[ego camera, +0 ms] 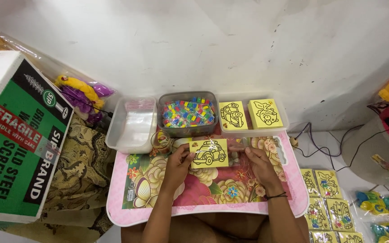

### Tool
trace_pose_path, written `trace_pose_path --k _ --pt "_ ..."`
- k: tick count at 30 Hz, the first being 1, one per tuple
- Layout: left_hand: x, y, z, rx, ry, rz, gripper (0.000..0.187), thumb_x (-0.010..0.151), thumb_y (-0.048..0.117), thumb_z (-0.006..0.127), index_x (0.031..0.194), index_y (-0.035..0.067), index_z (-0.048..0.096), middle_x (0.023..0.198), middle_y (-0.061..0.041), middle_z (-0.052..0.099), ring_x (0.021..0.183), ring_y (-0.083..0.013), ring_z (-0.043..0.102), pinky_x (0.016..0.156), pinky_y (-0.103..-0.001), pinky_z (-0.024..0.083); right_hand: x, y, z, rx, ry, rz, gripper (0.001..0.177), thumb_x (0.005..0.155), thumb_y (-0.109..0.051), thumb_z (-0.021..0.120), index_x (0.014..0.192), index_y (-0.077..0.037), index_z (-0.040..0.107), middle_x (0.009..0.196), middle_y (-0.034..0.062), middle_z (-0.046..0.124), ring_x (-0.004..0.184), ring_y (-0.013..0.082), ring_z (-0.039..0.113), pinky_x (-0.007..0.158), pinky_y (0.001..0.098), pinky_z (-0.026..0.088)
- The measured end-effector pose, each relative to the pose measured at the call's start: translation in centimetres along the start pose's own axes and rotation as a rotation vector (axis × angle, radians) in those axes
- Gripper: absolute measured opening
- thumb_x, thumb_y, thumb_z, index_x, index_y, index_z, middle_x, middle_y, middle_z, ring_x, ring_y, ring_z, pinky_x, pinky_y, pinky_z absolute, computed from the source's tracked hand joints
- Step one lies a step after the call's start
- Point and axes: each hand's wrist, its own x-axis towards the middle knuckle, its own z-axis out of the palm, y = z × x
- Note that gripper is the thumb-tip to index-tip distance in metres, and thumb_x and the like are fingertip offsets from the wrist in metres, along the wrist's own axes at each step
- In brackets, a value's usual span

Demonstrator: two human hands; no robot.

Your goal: The person places a sticker card into a small plastic bag by hand and then organizes multiple packaged sticker cards on the floor.

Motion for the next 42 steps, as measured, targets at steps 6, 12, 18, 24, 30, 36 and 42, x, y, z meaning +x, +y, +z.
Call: trace_pose_path --k 6,12,18,24,30,36,42 --pt "-0.5 2.2 0.8 -0.017 -0.011 0.042 0.046 0.102 0.008 0.054 0.147 0.005 0.047 0.082 -0.011 0.072 0.07 -0.0129 0.058 0.067 -0.028 0.049 0.1 0.2 0.0 -0.017 -0.006 0.01 0.035 0.104 -0.013 0.048 0.109 0.003 0.078 0.11 0.0211 0.076 0.11 0.0328 0.067 0.102 0.0466 0.048" --pt "-0.7 2.9 0.7 0.003 -0.017 0.076 0.047 0.102 0.006 0.054 0.148 0.006 0.045 0.073 -0.008 0.068 0.062 -0.0099 0.046 0.06 -0.025 0.04 0.1 0.6 0.1 -0.008 0.021 0.012 0.035 0.104 -0.015 0.047 0.118 0.003 0.074 0.122 0.0178 0.072 0.12 0.031 0.063 0.109 0.047 0.043" --pt "-0.4 1.9 0.7 -0.025 -0.024 0.121 0.044 0.103 0.01 0.056 0.146 0.01 0.046 0.07 -0.008 0.066 0.059 -0.01 0.046 0.059 -0.026 0.04 -0.1 2.7 -1.6 -0.021 0.077 0.023 0.033 0.104 -0.017 0.05 0.12 -0.001 0.074 0.123 0.0126 0.072 0.122 0.0259 0.061 0.111 0.0428 0.042" --pt "0.2 0.1 0.2 -0.017 -0.028 0.094 0.034 0.102 0.011 0.058 0.136 0.012 0.055 0.071 -0.01 0.071 0.058 -0.0114 0.055 0.058 -0.026 0.046 -0.5 -0.2 1.1 -0.006 0.099 0.023 0.033 0.104 -0.018 0.05 0.12 -0.002 0.074 0.123 0.0117 0.072 0.122 0.0255 0.062 0.111 0.0422 0.042" --pt "-0.1 0.6 0.2 -0.017 -0.037 0.05 0.039 0.102 0.009 0.057 0.141 0.009 0.053 0.085 -0.014 0.076 0.067 -0.0151 0.057 0.065 -0.029 0.051 0.1 1.4 -0.5 -0.014 0.086 0.009 0.036 0.104 -0.02 0.049 0.121 0.001 0.073 0.124 0.0168 0.071 0.12 0.0313 0.064 0.111 0.046 0.043" --pt "0.1 0.2 0.2 -0.024 -0.038 0.051 0.042 0.102 0.008 0.057 0.144 0.007 0.052 0.083 -0.014 0.076 0.068 -0.0145 0.062 0.067 -0.029 0.053 0.3 1.9 -0.6 0.0 0.087 0.004 0.036 0.105 -0.021 0.049 0.121 0.0 0.073 0.123 0.0172 0.072 0.12 0.0313 0.065 0.109 0.0468 0.045" --pt "-0.2 1.3 0.4 -0.001 -0.008 0.073 0.044 0.101 0.003 0.056 0.144 0.009 0.051 0.078 -0.011 0.072 0.063 -0.0128 0.06 0.064 -0.027 0.053 0.2 1.0 -0.5 0.007 -0.021 -0.069 0.042 0.107 -0.027 0.043 0.127 0.001 0.067 0.104 0.0275 0.076 0.12 0.0375 0.066 0.111 0.0486 0.042"
